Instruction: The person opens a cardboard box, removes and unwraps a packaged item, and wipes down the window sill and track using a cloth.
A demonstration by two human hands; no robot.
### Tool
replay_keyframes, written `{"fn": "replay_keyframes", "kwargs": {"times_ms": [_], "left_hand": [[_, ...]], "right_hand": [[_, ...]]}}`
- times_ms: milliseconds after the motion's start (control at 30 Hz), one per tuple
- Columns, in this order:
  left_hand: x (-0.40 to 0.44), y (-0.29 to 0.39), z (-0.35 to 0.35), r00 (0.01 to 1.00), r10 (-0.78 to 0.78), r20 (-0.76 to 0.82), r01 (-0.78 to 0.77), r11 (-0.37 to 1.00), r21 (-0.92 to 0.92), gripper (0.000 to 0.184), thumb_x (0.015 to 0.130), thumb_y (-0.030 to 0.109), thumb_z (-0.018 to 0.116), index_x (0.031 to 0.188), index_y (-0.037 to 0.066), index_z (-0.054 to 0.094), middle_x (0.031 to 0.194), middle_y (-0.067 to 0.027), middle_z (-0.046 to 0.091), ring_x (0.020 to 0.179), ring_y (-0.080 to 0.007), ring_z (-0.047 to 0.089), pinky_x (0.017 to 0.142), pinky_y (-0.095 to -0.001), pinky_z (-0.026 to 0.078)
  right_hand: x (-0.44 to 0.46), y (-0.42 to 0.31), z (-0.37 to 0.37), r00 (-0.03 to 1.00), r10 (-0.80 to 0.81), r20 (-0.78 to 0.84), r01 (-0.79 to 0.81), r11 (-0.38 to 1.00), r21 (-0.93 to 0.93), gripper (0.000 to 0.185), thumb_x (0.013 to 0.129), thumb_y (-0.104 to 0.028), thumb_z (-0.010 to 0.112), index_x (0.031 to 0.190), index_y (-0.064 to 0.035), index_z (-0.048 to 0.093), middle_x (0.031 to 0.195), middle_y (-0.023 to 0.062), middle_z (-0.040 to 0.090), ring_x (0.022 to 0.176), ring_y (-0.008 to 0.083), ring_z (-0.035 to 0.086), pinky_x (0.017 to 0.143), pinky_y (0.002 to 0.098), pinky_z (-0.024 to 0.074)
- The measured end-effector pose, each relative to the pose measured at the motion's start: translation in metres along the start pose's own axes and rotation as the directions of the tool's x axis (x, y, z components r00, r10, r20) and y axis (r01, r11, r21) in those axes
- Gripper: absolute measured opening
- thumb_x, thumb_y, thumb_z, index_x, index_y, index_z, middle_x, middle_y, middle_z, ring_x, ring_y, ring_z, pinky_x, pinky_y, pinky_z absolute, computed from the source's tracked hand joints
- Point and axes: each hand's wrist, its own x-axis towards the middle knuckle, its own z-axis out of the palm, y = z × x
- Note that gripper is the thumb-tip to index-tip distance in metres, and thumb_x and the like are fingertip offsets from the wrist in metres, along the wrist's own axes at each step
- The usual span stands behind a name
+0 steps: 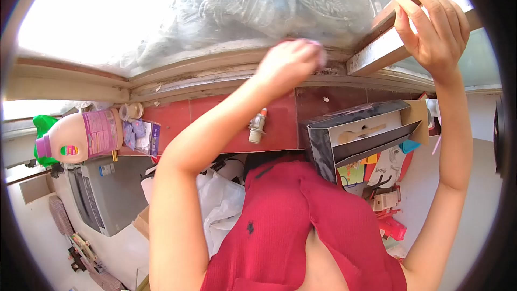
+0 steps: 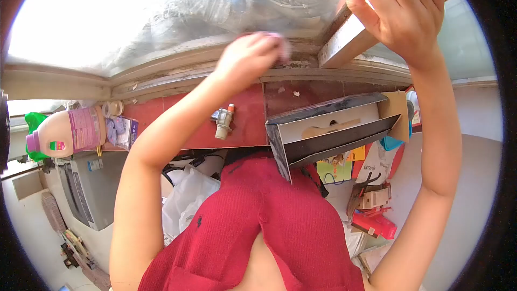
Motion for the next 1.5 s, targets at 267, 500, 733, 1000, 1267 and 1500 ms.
{"fn": "replay_keyframes", "kwargs": {"times_ms": [267,500,733,1000,1267,1500], "left_hand": [[-0.121,-0.043,-0.133,0.877,-0.477,-0.055,0.472,0.835,0.281,0.022,0.068,-0.01,0.064,0.088,0.0,0.067,0.096,-0.0107,0.067,0.095,-0.0301,0.064,0.082,-0.038,0.053],[-0.053,0.0,-0.079,0.957,-0.224,-0.182,0.258,0.946,0.197,0.014,0.074,0.008,0.063,0.086,0.01,0.068,0.091,-0.0068,0.067,0.087,-0.0256,0.066,0.076,-0.0382,0.053],[-0.071,-0.02,-0.064,0.961,-0.242,-0.133,0.26,0.955,0.14,0.018,0.067,0.006,0.063,0.084,0.008,0.067,0.093,-0.0045,0.066,0.088,-0.024,0.065,0.078,-0.0361,0.053],[-0.166,-0.069,-0.162,0.84,-0.471,-0.269,0.541,0.767,0.346,0.016,0.072,-0.007,0.061,0.083,0.002,0.067,0.092,-0.01,0.068,0.091,-0.0299,0.065,0.081,-0.0389,0.053],[-0.126,-0.033,-0.138,0.838,-0.476,-0.266,0.537,0.806,0.248,0.017,0.072,-0.004,0.061,0.086,0.005,0.067,0.095,-0.008,0.067,0.093,-0.0271,0.064,0.08,-0.0362,0.053],[-0.182,-0.077,-0.169,0.807,-0.484,-0.339,0.587,0.722,0.367,0.012,0.074,-0.001,0.063,0.083,0.005,0.067,0.093,-0.007,0.069,0.091,-0.0266,0.065,0.08,-0.0368,0.053]], "right_hand": [[0.003,0.0,0.009,0.975,-0.016,-0.22,0.011,1.0,-0.022,0.007,0.069,-0.008,0.064,0.076,-0.0076,0.061,0.092,0.0049,0.067,0.084,0.0213,0.065,0.076,0.0333,0.0428],[-0.006,0.003,0.002,1.0,0.018,0.023,-0.018,1.0,0.015,0.006,0.082,-0.009,0.07,0.088,-0.0078,0.069,0.105,0.0048,0.071,0.098,0.0192,0.067,0.083,0.029,0.0504],[-0.022,0.017,0.007,0.994,-0.048,0.094,0.041,0.997,0.072,0.007,0.084,-0.01,0.071,0.091,-0.0081,0.07,0.109,0.0039,0.072,0.103,0.0188,0.067,0.092,0.0283,0.0513],[-0.028,0.017,0.009,0.992,-0.019,0.126,0.01,0.998,0.068,0.011,0.086,-0.012,0.071,0.096,-0.0088,0.072,0.111,0.0032,0.071,0.106,0.018,0.066,0.093,0.0288,0.0529],[-0.036,0.016,0.012,0.988,0.004,0.156,-0.023,0.992,0.125,0.015,0.086,0.0,0.068,0.101,-0.0021,0.068,0.116,0.0117,0.068,0.11,0.0242,0.064,0.095,0.0342,0.0494],[-0.052,0.026,0.017,0.974,-0.002,0.225,-0.03,0.99,0.139,0.023,0.087,0.006,0.064,0.11,0.003,0.063,0.123,0.0171,0.063,0.112,0.0299,0.062,0.099,0.041,0.048]]}}
